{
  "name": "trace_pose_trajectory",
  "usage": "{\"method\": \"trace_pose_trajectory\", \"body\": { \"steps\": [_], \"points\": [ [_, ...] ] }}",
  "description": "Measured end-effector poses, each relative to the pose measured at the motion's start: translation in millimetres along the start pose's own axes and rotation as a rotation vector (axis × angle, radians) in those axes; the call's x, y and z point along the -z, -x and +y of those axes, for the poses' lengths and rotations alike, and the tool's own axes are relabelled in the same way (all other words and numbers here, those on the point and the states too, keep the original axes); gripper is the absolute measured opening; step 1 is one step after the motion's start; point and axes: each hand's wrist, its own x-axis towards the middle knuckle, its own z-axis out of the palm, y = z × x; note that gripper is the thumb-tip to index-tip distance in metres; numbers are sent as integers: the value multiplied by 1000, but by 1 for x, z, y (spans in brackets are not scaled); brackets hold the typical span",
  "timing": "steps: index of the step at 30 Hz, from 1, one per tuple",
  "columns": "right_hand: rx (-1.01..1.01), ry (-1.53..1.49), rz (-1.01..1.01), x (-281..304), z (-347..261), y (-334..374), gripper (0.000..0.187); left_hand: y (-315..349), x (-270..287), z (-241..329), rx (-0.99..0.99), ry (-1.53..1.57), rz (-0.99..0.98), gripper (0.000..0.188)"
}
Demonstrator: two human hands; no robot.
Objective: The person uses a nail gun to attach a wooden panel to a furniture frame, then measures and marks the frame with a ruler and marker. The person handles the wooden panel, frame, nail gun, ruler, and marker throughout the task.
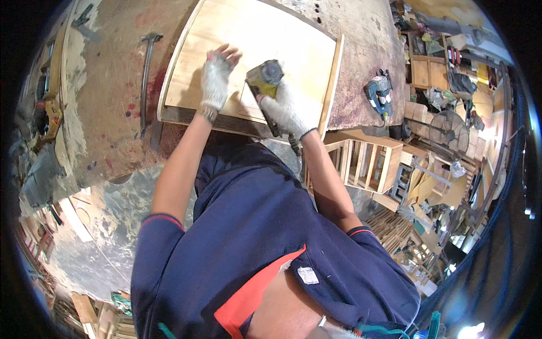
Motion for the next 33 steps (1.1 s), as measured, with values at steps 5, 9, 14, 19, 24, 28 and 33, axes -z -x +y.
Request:
{"method": "trace_pose_trajectory", "body": {
  "steps": [5, 9, 14, 19, 24, 28, 33],
  "points": [
    [350, 276, 93, -26, -34, 32, 49, 119, 9, 20, -184, -150, 281, 34],
    [412, -46, -193, -58, -60, 48, 51, 193, 15, 35, 136, 37, 541, 36],
    [561, -102, -360, -75, -86, 58, 64, 219, 19, 48, -10, -90, 788, 53],
    [599, -93, -258, -36, -71, 64, 65, 190, 27, 85, -425, -405, 1051, 70],
    [535, -313, 208, 83, -26, 50, 51, 185, 151, 148, -381, -439, 1150, 76],
    [744, -39, 746, 233, -33, 84, 34, 180, 251, 200, -283, -370, 1251, 76],
    [551, 455, 1187, 384, 13, 122, 31, 172, 269, 244, -226, -704, 1349, 76]
  ]
}}
